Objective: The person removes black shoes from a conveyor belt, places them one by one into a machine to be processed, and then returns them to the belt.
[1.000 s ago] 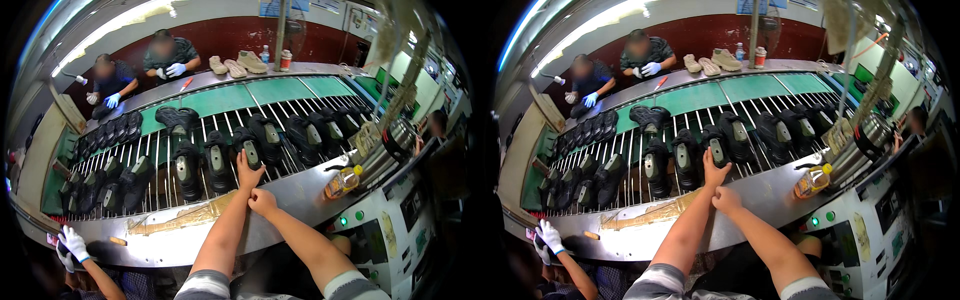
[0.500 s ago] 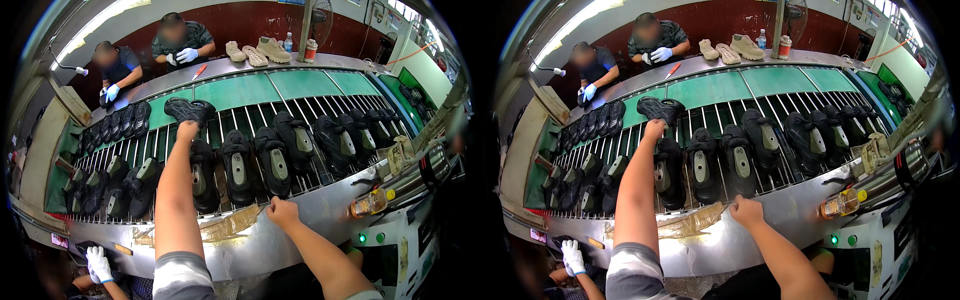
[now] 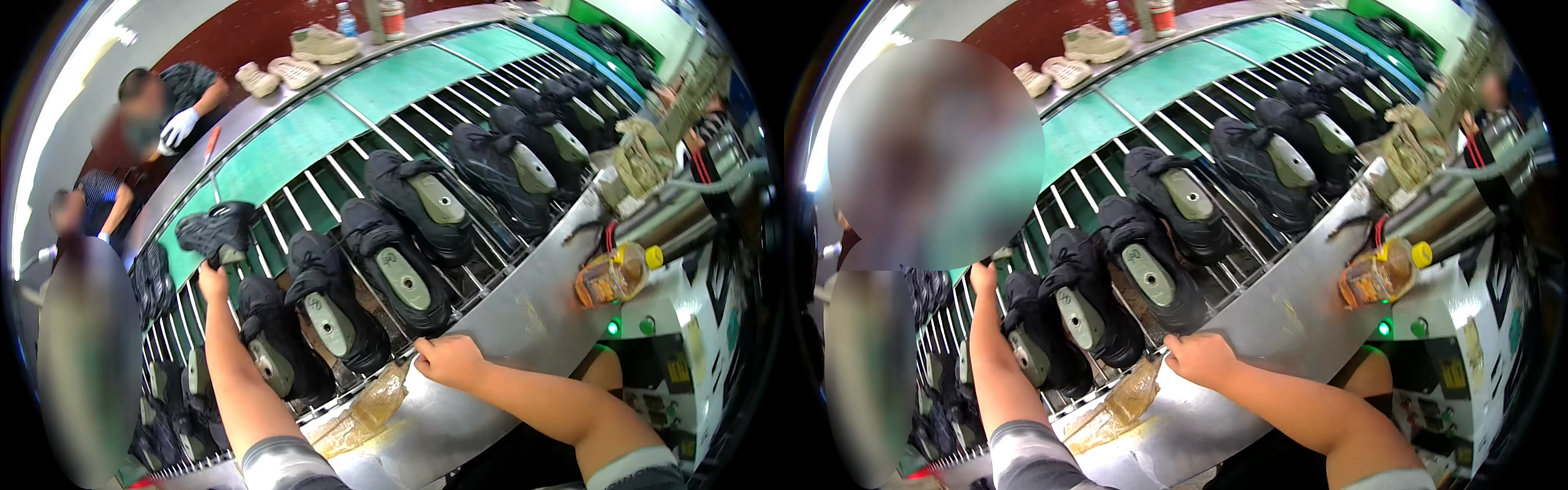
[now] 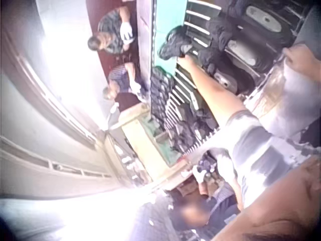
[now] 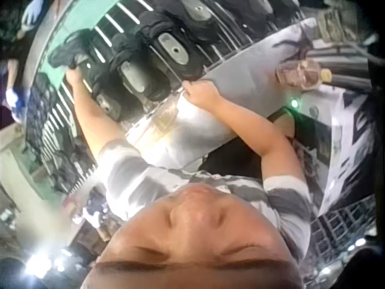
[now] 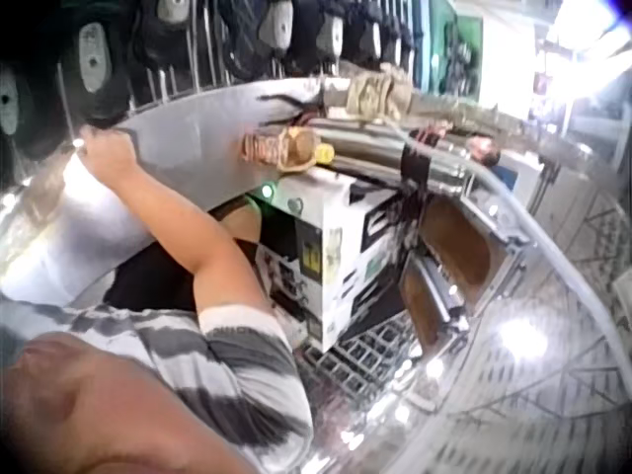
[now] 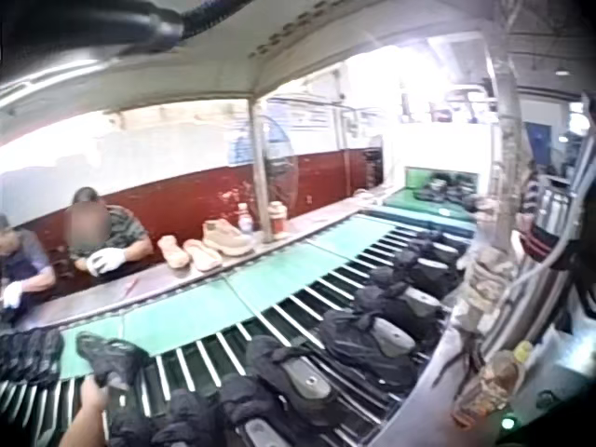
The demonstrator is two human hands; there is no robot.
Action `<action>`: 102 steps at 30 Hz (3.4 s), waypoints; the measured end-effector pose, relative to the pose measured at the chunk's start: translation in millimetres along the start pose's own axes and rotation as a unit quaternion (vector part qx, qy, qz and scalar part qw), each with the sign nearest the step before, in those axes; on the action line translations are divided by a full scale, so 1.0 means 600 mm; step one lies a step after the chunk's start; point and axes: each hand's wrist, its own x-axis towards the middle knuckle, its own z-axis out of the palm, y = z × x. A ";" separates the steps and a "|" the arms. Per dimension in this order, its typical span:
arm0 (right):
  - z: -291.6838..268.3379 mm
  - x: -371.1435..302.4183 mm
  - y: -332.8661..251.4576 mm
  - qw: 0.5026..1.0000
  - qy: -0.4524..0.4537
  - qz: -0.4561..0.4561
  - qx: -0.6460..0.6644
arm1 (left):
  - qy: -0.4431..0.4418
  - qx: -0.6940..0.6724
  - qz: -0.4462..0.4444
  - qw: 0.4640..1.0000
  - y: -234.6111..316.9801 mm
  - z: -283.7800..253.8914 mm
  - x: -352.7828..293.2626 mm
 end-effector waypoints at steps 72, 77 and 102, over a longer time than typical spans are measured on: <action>-0.983 -1.179 0.126 0.661 0.587 0.465 -0.050 | -0.460 -0.366 0.300 0.752 0.536 -0.174 -1.205; -1.139 -1.139 0.241 0.596 0.428 0.657 -0.171 | -0.450 -0.386 0.221 0.774 0.565 -0.168 -1.217; -0.504 -1.379 0.064 0.215 0.837 0.433 0.255 | -0.669 -0.229 0.594 0.383 0.920 -0.239 -1.611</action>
